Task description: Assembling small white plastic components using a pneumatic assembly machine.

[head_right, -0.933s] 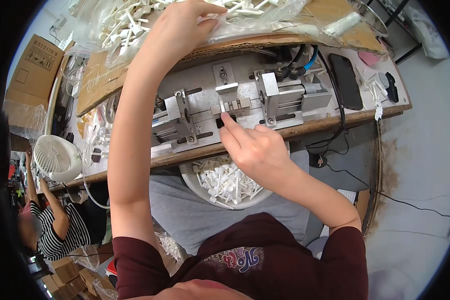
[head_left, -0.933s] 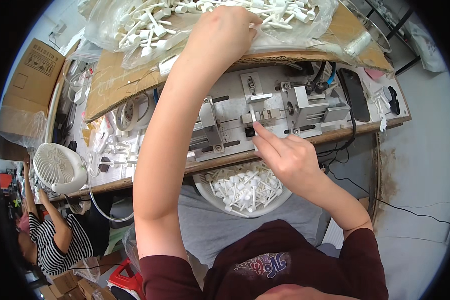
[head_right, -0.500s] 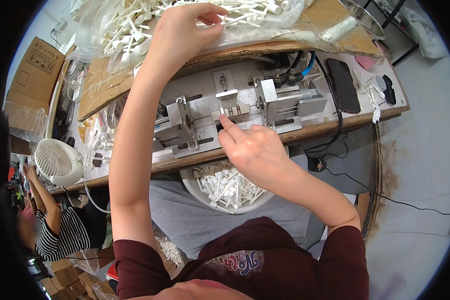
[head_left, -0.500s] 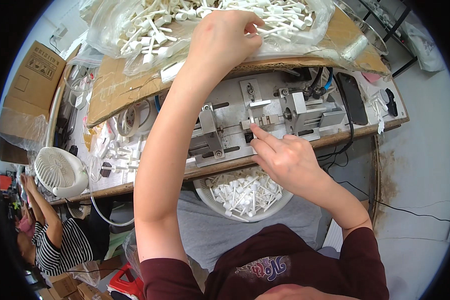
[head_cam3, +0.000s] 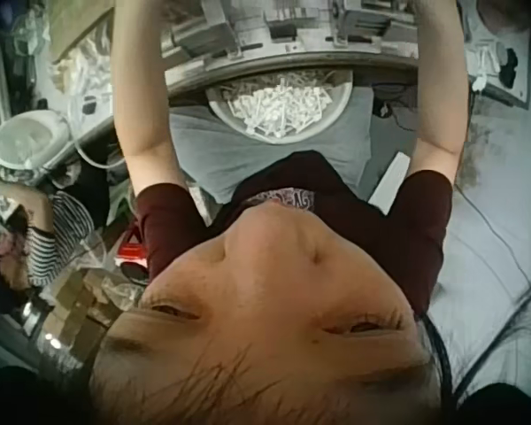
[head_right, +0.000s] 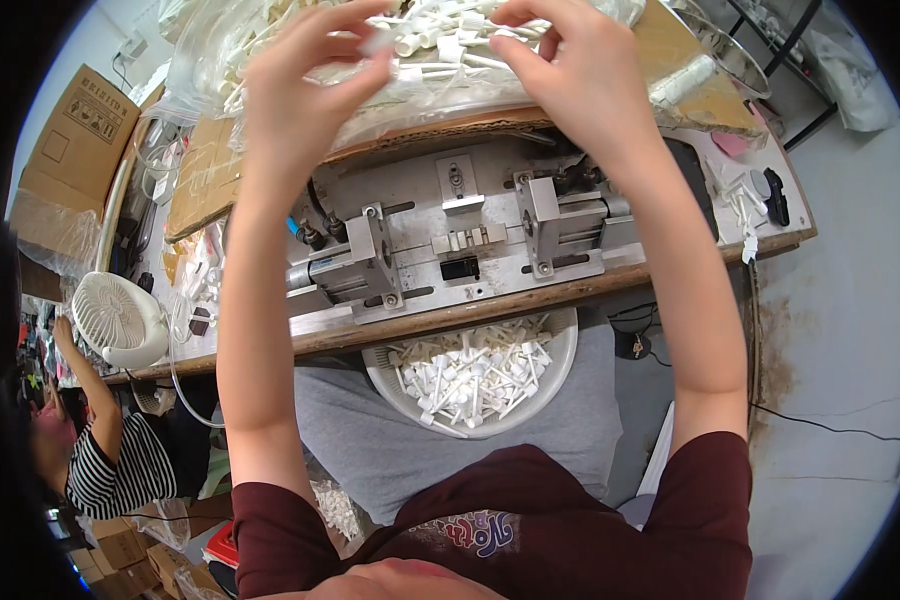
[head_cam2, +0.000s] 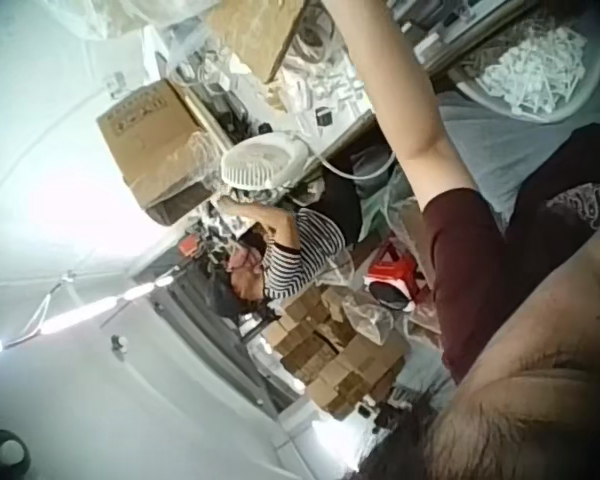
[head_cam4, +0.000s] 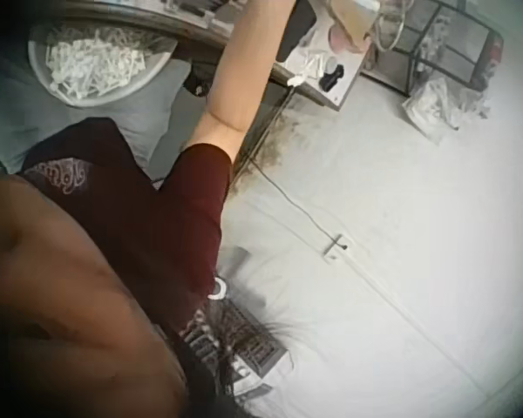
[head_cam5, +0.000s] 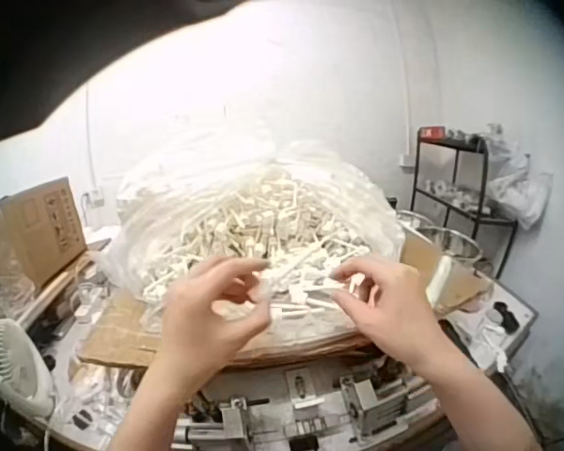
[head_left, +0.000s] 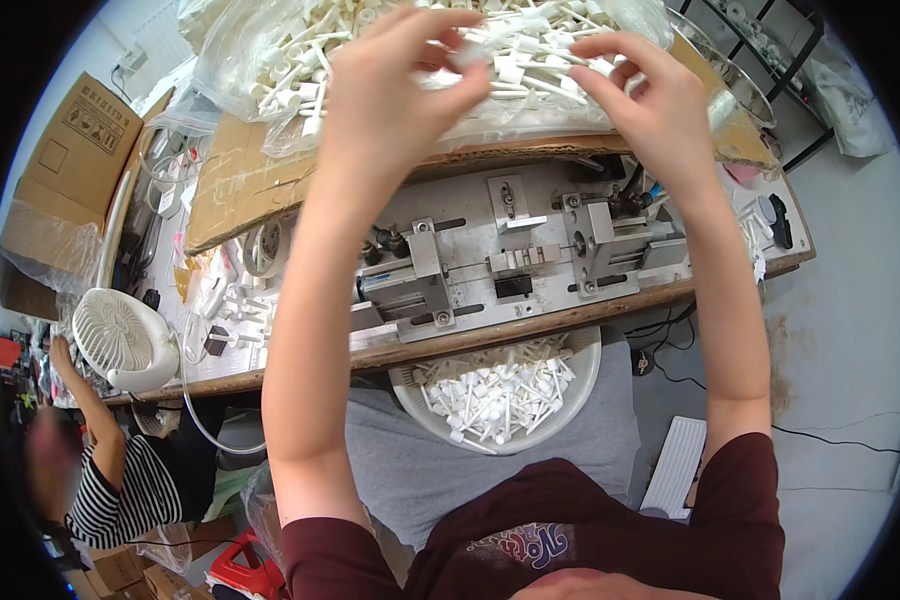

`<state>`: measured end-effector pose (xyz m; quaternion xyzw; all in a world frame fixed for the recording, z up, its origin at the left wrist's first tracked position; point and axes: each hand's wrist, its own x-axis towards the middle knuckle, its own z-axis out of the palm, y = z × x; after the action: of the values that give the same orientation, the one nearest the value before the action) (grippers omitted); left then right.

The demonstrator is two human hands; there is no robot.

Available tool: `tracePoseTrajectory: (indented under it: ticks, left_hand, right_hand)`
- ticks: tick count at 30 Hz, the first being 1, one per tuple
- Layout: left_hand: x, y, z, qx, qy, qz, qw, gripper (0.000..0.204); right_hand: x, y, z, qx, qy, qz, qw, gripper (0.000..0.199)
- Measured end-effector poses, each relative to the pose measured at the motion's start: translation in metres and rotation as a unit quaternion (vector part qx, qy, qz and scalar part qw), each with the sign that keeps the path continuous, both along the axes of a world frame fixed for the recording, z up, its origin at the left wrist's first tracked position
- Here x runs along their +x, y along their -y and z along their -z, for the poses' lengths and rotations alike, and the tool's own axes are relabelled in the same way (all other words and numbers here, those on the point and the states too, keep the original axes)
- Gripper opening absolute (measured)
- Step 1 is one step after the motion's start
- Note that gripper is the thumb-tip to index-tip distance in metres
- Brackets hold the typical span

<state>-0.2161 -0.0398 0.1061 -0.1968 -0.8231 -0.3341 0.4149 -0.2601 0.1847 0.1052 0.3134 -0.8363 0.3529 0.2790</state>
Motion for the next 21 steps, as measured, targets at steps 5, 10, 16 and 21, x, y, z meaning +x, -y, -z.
tracePoseTrajectory:
  ticks: [5,10,16,21]
  left_hand:
    - [0.076,0.009,-0.009,0.056,0.039,-0.013,0.998,0.029]
    - [0.125,-0.011,0.031,0.050,0.091,0.039,0.994,0.032]
    - [0.159,-0.042,0.078,0.024,0.207,0.043,0.977,0.033]
    - [0.163,-0.060,0.111,-0.059,0.154,-0.025,0.986,0.031]
  right_hand:
    - [-0.078,0.006,0.019,0.201,-0.146,-0.006,0.969,0.038]
    - [-0.091,0.037,-0.002,0.327,0.095,0.014,0.940,0.039]
    - [-0.092,0.037,-0.002,0.316,0.102,0.017,0.943,0.028]
    - [-0.058,0.014,-0.006,0.125,-0.042,-0.059,0.990,0.016]
